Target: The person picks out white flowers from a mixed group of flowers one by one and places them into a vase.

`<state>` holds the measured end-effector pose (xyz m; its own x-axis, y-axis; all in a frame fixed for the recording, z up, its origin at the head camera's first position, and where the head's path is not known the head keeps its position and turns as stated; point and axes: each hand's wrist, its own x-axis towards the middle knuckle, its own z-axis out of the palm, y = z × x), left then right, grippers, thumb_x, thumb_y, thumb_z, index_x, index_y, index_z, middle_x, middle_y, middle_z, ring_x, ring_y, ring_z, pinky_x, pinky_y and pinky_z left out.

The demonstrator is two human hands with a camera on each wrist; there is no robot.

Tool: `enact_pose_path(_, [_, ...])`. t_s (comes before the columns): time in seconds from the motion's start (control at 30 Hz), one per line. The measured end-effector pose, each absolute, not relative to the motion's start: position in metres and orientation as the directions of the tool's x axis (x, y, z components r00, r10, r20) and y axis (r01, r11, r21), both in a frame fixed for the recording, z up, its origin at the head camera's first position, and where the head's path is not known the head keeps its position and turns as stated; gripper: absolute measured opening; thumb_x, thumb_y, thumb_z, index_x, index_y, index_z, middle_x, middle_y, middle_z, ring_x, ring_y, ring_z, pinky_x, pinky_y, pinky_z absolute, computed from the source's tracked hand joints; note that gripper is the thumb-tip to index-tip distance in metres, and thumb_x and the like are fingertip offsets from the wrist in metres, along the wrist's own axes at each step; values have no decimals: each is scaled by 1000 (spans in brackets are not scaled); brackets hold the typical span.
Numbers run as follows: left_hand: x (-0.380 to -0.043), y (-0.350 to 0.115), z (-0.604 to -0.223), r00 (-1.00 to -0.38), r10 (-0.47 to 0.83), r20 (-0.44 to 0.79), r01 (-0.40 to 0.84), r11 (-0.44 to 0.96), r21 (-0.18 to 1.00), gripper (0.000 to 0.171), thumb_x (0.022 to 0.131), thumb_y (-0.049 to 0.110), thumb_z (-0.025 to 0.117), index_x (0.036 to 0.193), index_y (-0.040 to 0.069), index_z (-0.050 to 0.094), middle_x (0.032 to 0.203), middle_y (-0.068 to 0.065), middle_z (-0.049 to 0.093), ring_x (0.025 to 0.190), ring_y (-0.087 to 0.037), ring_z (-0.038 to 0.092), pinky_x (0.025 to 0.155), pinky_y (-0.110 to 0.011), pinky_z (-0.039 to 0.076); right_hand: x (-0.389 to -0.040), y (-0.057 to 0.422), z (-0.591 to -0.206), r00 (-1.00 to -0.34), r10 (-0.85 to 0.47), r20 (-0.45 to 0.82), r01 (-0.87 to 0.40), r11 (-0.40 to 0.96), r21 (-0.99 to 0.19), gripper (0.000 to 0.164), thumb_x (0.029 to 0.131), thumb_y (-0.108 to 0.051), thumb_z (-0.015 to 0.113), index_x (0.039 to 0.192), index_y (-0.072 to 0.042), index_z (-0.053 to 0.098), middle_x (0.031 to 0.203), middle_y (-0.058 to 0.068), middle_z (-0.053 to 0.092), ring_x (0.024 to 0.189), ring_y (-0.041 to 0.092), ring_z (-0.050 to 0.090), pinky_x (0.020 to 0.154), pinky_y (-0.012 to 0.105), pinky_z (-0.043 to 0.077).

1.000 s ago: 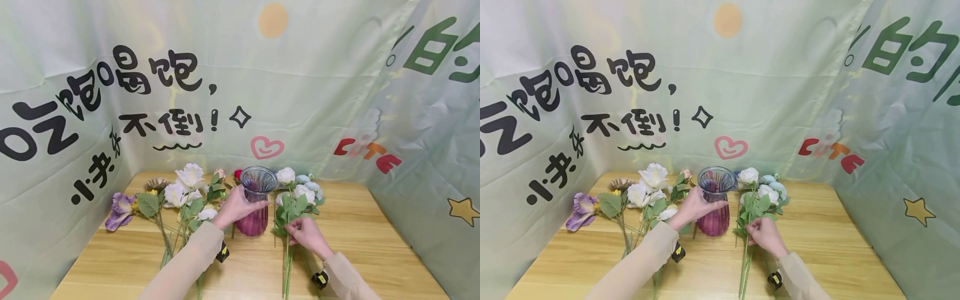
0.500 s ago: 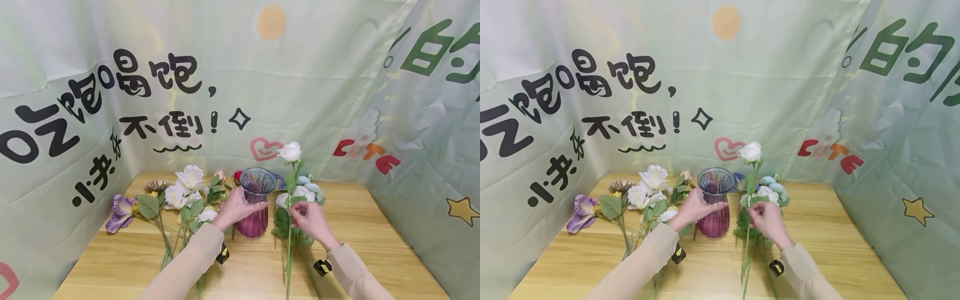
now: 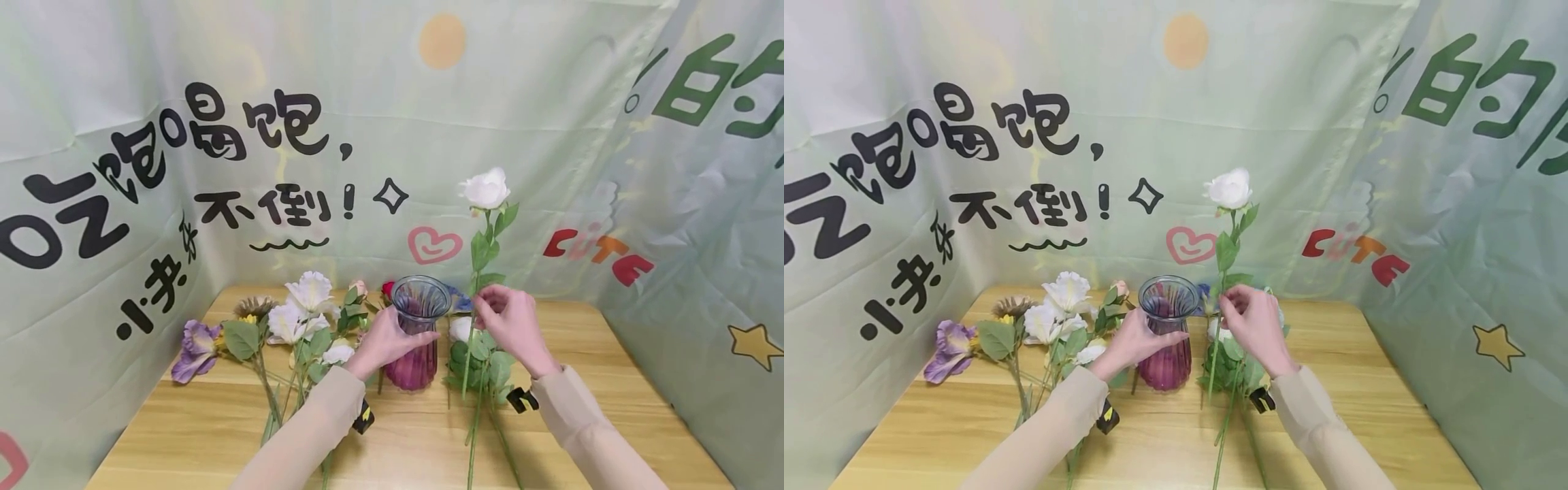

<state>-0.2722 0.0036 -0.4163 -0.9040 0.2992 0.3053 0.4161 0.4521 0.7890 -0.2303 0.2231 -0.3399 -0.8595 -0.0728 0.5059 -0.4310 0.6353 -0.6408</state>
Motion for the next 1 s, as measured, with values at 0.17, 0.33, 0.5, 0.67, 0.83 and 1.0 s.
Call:
enact_pose_path(0.17, [-272,3,-417,-901,303,311,422,441,792,54,69,56,76,107,21,62,98,6,66,93,-10,62,82,-30,51,-233,212,-317,-805,-59,590,-500,601,-623,12,92,-13,61,89,-4,68,67,7,66,49,17,61,46,25,51])
enact_pose_path(0.33, [-271,3,-416,-895,311,321,434,429,792,51,71,51,76,108,20,61,100,4,66,95,-12,62,83,-32,51,-238,202,-293,-763,-24,646,-549,553,-627,13,92,-14,61,90,-3,68,65,9,66,50,22,61,46,23,51])
enact_pose_path(0.5, [-272,3,-417,-898,294,328,433,444,785,55,70,53,77,111,20,61,101,4,66,95,-12,62,83,-32,51,-244,188,-271,-732,-1,681,-590,499,-634,14,92,-17,60,91,-5,67,66,7,65,52,19,60,49,23,52])
enact_pose_path(0.67, [-272,3,-418,-897,292,333,436,451,779,56,69,52,77,111,19,61,101,4,66,95,-12,62,83,-32,51,-245,179,-257,-681,28,732,-662,403,-632,17,92,-16,61,90,0,66,69,11,64,51,17,58,48,23,51])
enact_pose_path(0.83, [-272,7,-420,-895,306,324,434,434,790,57,70,53,77,113,19,61,100,7,66,95,-11,61,84,-31,50,-246,176,-253,-644,82,760,-699,341,-629,16,91,-13,63,88,2,65,69,12,63,50,15,57,47,22,49])
enact_pose_path(1.0, [-274,4,-420,-883,310,352,459,418,784,60,70,51,78,115,17,61,102,5,67,97,-12,62,86,-33,50,-249,170,-253,-601,109,792,-738,306,-602,17,90,-10,62,87,6,63,69,14,61,49,15,56,46,21,49])
